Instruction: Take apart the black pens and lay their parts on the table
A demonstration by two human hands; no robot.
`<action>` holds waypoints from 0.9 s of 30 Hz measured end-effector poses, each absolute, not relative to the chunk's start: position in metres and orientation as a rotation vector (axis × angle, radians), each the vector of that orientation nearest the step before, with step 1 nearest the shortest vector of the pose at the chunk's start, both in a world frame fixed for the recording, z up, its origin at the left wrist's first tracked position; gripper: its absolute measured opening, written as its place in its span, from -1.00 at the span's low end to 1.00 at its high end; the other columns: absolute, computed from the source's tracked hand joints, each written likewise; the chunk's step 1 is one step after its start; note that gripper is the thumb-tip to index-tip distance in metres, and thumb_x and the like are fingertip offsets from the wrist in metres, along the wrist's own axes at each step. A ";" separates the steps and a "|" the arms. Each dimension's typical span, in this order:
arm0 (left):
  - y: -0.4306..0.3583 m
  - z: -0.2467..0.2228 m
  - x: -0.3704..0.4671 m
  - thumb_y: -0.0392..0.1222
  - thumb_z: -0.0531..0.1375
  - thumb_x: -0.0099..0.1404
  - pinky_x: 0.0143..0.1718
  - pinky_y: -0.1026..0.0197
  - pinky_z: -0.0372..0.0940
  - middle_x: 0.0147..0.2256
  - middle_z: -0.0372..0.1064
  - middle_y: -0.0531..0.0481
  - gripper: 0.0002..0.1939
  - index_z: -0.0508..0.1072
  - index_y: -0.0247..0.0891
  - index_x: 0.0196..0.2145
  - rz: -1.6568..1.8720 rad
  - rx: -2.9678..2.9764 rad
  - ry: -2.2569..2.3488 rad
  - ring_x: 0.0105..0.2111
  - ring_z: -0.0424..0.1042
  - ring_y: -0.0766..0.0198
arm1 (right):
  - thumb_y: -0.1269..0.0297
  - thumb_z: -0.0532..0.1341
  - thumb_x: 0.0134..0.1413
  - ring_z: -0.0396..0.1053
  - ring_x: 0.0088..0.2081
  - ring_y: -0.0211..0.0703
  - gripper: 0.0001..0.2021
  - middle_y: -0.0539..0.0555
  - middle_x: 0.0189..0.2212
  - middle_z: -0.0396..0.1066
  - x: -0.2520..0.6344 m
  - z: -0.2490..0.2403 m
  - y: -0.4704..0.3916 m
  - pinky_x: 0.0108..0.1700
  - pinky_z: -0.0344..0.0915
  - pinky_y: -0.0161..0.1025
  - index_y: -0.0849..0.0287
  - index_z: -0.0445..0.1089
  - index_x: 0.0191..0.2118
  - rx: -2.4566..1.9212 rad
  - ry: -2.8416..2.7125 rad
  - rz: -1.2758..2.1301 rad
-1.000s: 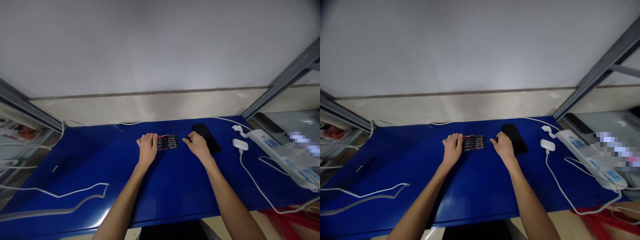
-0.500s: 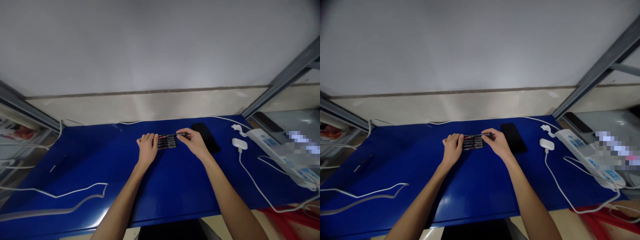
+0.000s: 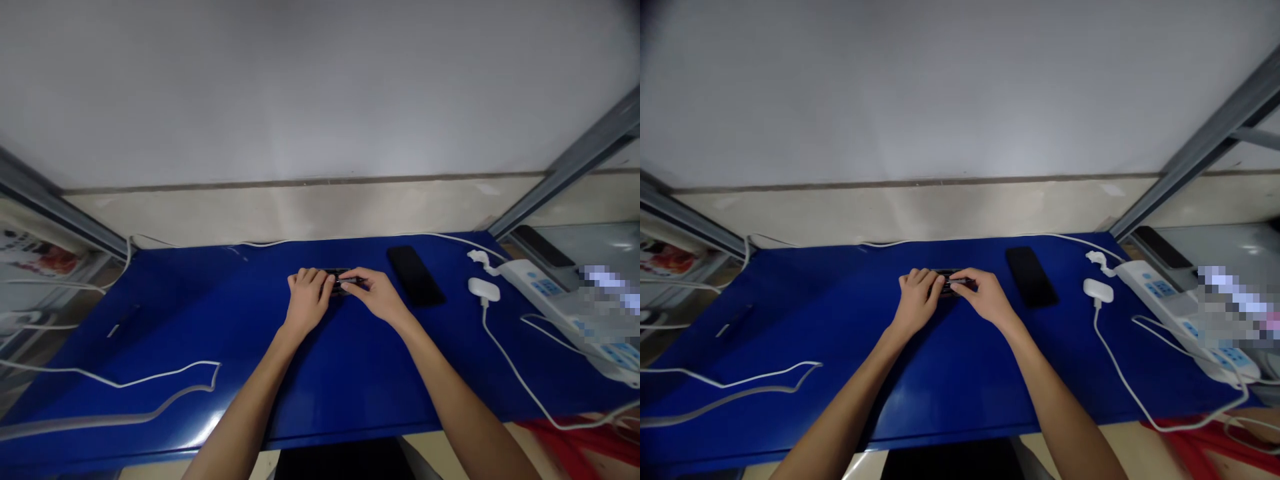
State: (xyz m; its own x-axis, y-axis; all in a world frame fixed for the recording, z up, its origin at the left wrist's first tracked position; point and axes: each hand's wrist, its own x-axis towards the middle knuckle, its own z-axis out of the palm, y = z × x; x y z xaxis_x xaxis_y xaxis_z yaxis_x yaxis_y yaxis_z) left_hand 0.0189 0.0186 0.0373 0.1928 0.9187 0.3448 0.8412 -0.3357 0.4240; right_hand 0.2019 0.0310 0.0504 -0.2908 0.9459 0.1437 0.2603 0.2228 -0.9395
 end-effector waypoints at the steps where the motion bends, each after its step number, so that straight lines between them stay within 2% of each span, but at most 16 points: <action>1: 0.017 0.039 0.019 -0.05 -0.08 0.48 -0.17 0.07 -0.01 -0.27 0.42 -0.05 -0.66 0.42 -0.20 -0.27 0.815 2.330 1.674 -0.19 0.26 0.15 | 0.19 0.24 0.16 0.47 -0.20 -0.13 -0.81 0.08 -0.20 0.53 0.200 0.050 0.030 -0.13 0.35 -0.22 0.12 0.52 -0.18 -1.123 -1.739 1.098; 5: 0.011 0.048 0.020 -0.07 -0.06 0.47 -0.11 0.06 0.02 -0.20 0.42 -0.05 -0.73 0.39 -0.19 -0.14 0.795 2.317 1.522 -0.16 0.26 0.15 | 0.11 0.18 0.21 0.37 -0.47 -0.21 -0.76 0.00 -0.49 0.46 0.197 0.050 0.028 -0.38 0.26 -0.29 0.14 0.53 -0.26 -1.218 -1.821 1.009; 8: 0.010 0.050 0.020 -0.02 0.03 0.43 -0.08 0.04 0.02 -0.14 0.42 -0.07 -0.71 0.35 -0.15 0.01 0.785 2.353 1.465 -0.12 0.25 0.12 | 0.05 0.10 0.26 0.24 -0.58 -0.26 -0.60 -0.03 -0.64 0.32 0.198 0.049 0.027 -0.49 0.12 -0.30 0.17 0.47 -0.47 -1.310 -1.852 0.899; 10: 0.011 0.049 0.020 -0.01 0.01 0.44 -0.08 0.03 0.01 -0.13 0.41 -0.07 -0.69 0.37 -0.09 0.03 0.753 2.404 1.468 -0.10 0.24 0.10 | 0.01 0.04 0.29 0.20 -0.61 -0.27 -0.51 -0.03 -0.69 0.25 0.199 0.048 0.028 -0.52 0.09 -0.29 0.18 0.40 -0.56 -1.330 -1.854 0.876; 12: 0.014 0.047 0.019 -0.02 -0.06 0.47 -0.09 0.04 0.00 -0.16 0.41 -0.07 -0.67 0.42 -0.06 0.00 0.746 2.408 1.529 -0.11 0.23 0.11 | 0.01 0.08 0.27 0.26 -0.58 -0.25 -0.60 -0.04 -0.65 0.31 0.199 0.047 0.028 -0.49 0.16 -0.30 0.16 0.43 -0.46 -1.287 -1.828 0.915; 14: 0.016 0.046 0.016 -0.02 -0.11 0.49 -0.11 0.04 -0.01 -0.21 0.41 -0.07 -0.63 0.45 -0.08 -0.06 0.766 2.374 1.617 -0.15 0.23 0.13 | 0.04 0.18 0.19 0.36 -0.48 -0.21 -0.74 -0.02 -0.50 0.44 0.199 0.047 0.029 -0.40 0.26 -0.30 0.12 0.43 -0.25 -1.213 -1.773 0.963; 15: 0.017 0.046 0.014 -0.02 -0.11 0.49 -0.11 0.05 -0.01 -0.22 0.41 -0.06 -0.63 0.46 -0.08 -0.08 0.775 2.358 1.644 -0.16 0.23 0.13 | 0.04 0.23 0.15 0.40 -0.43 -0.20 -0.75 -0.01 -0.43 0.47 0.199 0.047 0.029 -0.36 0.29 -0.29 0.11 0.41 -0.19 -1.193 -1.747 0.970; 16: 0.018 0.046 0.013 -0.01 -0.10 0.48 -0.12 0.05 -0.01 -0.23 0.41 -0.06 -0.63 0.46 -0.08 -0.08 0.783 2.351 1.649 -0.17 0.22 0.14 | 0.05 0.24 0.14 0.41 -0.41 -0.19 -0.75 0.00 -0.39 0.49 0.199 0.048 0.029 -0.34 0.30 -0.29 0.11 0.40 -0.19 -1.192 -1.737 0.963; 18: 0.018 0.047 0.011 0.03 -0.05 0.46 -0.11 0.06 -0.01 -0.22 0.41 -0.05 -0.66 0.44 -0.07 -0.03 0.797 2.365 1.604 -0.17 0.22 0.14 | 0.04 0.18 0.20 0.38 -0.46 -0.21 -0.74 0.00 -0.46 0.46 0.200 0.049 0.029 -0.38 0.27 -0.29 0.13 0.40 -0.33 -1.238 -1.772 0.908; 21: 0.016 0.047 0.012 0.04 -0.02 0.45 -0.10 0.06 -0.01 -0.19 0.40 -0.05 -0.67 0.43 -0.03 0.00 0.794 2.409 1.541 -0.16 0.21 0.15 | 0.02 0.04 0.30 0.29 -0.58 -0.25 -0.55 -0.01 -0.64 0.34 0.200 0.053 0.027 -0.46 0.19 -0.29 0.15 0.33 -0.55 -1.302 -1.840 0.828; 22: 0.016 0.046 0.013 0.02 -0.04 0.46 -0.11 0.06 -0.01 -0.20 0.39 -0.05 -0.67 0.45 -0.04 -0.03 0.782 2.413 1.556 -0.16 0.21 0.14 | 0.02 0.05 0.29 0.29 -0.58 -0.24 -0.56 -0.01 -0.64 0.34 0.200 0.054 0.027 -0.46 0.19 -0.29 0.14 0.34 -0.54 -1.296 -1.840 0.824; 25: 0.016 0.046 0.015 -0.02 -0.10 0.49 -0.12 0.06 -0.01 -0.23 0.38 -0.07 -0.64 0.46 -0.10 -0.10 0.747 2.392 1.619 -0.17 0.20 0.14 | 0.03 0.16 0.21 0.37 -0.48 -0.21 -0.73 -0.01 -0.50 0.44 0.200 0.057 0.026 -0.42 0.23 -0.31 0.12 0.40 -0.35 -1.242 -1.824 0.835; 27: 0.016 0.046 0.015 -0.01 -0.08 0.48 -0.12 0.06 0.00 -0.20 0.37 -0.06 -0.66 0.44 -0.09 -0.05 0.737 2.398 1.568 -0.16 0.20 0.14 | 0.04 0.15 0.22 0.35 -0.49 -0.22 -0.73 -0.01 -0.50 0.43 0.200 0.057 0.026 -0.44 0.20 -0.31 0.12 0.38 -0.37 -1.260 -1.838 0.794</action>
State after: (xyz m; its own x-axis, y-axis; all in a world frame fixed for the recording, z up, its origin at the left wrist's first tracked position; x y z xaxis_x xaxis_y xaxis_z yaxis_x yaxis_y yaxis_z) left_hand 0.0150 0.0162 0.0460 0.3197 0.8975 0.3037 0.8067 -0.4260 0.4096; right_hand 0.2000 0.0259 0.0571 -0.2274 0.9443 0.2380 0.4742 0.3209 -0.8198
